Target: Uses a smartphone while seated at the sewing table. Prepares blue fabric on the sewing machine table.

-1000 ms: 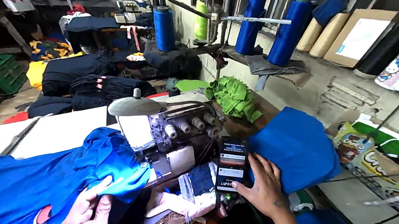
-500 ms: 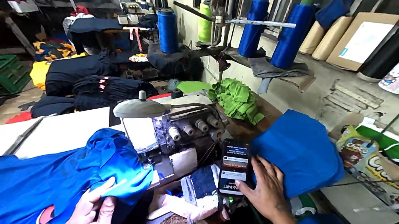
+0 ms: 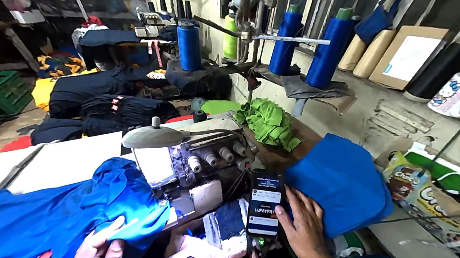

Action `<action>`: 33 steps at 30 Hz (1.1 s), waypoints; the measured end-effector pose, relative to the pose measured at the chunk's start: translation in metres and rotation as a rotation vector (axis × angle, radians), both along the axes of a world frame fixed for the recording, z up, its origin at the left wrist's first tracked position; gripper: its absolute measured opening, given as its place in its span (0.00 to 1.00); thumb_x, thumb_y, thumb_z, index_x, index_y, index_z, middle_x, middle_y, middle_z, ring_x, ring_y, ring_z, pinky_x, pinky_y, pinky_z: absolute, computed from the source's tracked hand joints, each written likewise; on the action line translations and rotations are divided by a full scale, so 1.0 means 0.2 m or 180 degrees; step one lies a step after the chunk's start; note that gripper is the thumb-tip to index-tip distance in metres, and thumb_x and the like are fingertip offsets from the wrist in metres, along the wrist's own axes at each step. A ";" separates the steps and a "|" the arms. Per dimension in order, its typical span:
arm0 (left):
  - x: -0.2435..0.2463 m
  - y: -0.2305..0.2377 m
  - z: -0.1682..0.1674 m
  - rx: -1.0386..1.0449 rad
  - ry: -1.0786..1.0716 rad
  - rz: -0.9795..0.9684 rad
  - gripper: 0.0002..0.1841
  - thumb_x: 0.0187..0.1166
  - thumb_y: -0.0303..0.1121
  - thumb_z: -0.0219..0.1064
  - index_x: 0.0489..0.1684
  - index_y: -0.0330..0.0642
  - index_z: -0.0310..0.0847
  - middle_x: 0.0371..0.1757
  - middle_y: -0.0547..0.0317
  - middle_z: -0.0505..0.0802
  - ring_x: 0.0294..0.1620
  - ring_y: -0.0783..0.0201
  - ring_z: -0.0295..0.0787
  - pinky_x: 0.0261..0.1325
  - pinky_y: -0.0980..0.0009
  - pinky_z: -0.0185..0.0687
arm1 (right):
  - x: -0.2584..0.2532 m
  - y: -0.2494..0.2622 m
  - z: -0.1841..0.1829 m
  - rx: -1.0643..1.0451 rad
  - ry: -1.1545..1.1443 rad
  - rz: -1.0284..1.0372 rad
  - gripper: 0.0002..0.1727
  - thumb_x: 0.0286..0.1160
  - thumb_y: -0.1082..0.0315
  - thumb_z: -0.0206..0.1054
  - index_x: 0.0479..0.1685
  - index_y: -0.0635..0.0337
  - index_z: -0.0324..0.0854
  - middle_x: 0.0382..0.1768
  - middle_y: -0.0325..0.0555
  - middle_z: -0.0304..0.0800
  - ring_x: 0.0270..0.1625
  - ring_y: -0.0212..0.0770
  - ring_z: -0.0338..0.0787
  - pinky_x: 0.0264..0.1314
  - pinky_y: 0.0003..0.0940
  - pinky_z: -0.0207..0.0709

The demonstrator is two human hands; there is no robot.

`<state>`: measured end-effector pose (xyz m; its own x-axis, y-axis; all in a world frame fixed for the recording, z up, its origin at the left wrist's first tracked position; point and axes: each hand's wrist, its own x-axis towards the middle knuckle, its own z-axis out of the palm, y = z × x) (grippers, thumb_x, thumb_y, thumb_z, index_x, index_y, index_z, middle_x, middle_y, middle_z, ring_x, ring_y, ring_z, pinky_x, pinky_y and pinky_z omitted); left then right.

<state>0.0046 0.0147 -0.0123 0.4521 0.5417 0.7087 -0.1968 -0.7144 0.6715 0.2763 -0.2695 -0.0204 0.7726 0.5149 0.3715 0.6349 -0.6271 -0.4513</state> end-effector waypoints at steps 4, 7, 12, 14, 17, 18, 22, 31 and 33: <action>-0.01 0.01 -0.01 0.0022 0.0049 0.0034 0.12 0.84 0.23 0.59 0.59 0.28 0.82 0.59 0.59 0.92 0.62 0.76 0.87 0.70 0.76 0.82 | 0.00 0.00 0.00 0.0096 -0.0019 0.0035 0.40 0.88 0.35 0.35 0.84 0.48 0.74 0.79 0.40 0.81 0.87 0.46 0.70 0.90 0.62 0.45; -0.01 0.01 -0.02 0.0057 0.0084 0.0061 0.12 0.84 0.23 0.59 0.59 0.25 0.81 0.60 0.54 0.92 0.64 0.74 0.87 0.71 0.76 0.81 | 0.00 -0.01 -0.01 0.0108 -0.0046 0.0056 0.40 0.89 0.35 0.33 0.84 0.48 0.74 0.78 0.39 0.81 0.87 0.45 0.70 0.91 0.61 0.45; 0.00 0.00 -0.01 0.0010 0.0092 0.0111 0.13 0.84 0.24 0.60 0.59 0.25 0.82 0.60 0.54 0.93 0.63 0.74 0.88 0.70 0.75 0.82 | 0.00 -0.01 -0.01 0.0159 -0.0143 0.0073 0.44 0.83 0.28 0.41 0.84 0.50 0.74 0.77 0.42 0.83 0.84 0.49 0.74 0.89 0.64 0.50; -0.01 0.00 0.00 -0.0023 0.0131 0.0154 0.13 0.84 0.25 0.61 0.58 0.27 0.82 0.60 0.54 0.93 0.63 0.74 0.88 0.70 0.76 0.82 | 0.00 -0.01 -0.02 0.0204 -0.0208 0.0078 0.46 0.80 0.27 0.45 0.83 0.52 0.75 0.75 0.44 0.84 0.82 0.51 0.76 0.88 0.66 0.52; -0.01 -0.02 0.01 -0.0044 0.0141 0.0248 0.11 0.83 0.28 0.62 0.54 0.31 0.83 0.59 0.55 0.93 0.62 0.74 0.89 0.68 0.77 0.84 | 0.00 -0.02 -0.02 0.0163 -0.0289 0.0113 0.51 0.73 0.23 0.50 0.82 0.56 0.76 0.75 0.48 0.84 0.81 0.55 0.77 0.87 0.67 0.52; -0.01 -0.02 0.01 -0.0045 0.0102 0.0280 0.11 0.83 0.29 0.62 0.53 0.31 0.83 0.58 0.56 0.94 0.60 0.74 0.90 0.66 0.77 0.85 | 0.00 -0.02 -0.03 0.0125 -0.0327 0.0121 0.53 0.72 0.21 0.49 0.82 0.57 0.76 0.75 0.48 0.84 0.81 0.55 0.77 0.86 0.68 0.53; -0.01 -0.03 0.01 -0.0050 0.0104 0.0170 0.11 0.83 0.27 0.62 0.55 0.30 0.82 0.59 0.59 0.93 0.60 0.77 0.89 0.66 0.79 0.85 | 0.00 -0.03 -0.01 0.0031 -0.0184 0.0137 0.55 0.69 0.18 0.47 0.83 0.55 0.74 0.77 0.46 0.83 0.84 0.54 0.73 0.88 0.67 0.50; 0.00 -0.01 0.01 0.0038 0.0006 0.0012 0.11 0.82 0.18 0.58 0.56 0.21 0.79 0.57 0.57 0.93 0.61 0.76 0.88 0.69 0.74 0.84 | -0.02 0.01 0.05 -0.0178 0.0159 -0.0033 0.46 0.65 0.36 0.73 0.83 0.52 0.74 0.75 0.41 0.84 0.87 0.47 0.69 0.91 0.59 0.45; 0.00 0.00 0.00 0.0108 0.0002 0.0018 0.11 0.82 0.18 0.57 0.56 0.20 0.78 0.57 0.56 0.93 0.62 0.76 0.88 0.69 0.74 0.83 | -0.02 0.00 0.03 -0.0045 0.0157 -0.0056 0.41 0.72 0.38 0.69 0.83 0.51 0.74 0.75 0.41 0.85 0.86 0.46 0.70 0.92 0.58 0.45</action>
<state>0.0050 0.0143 -0.0132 0.4495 0.5199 0.7264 -0.1922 -0.7379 0.6470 0.2729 -0.2689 -0.0138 0.7987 0.5061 0.3256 0.6010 -0.6445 -0.4727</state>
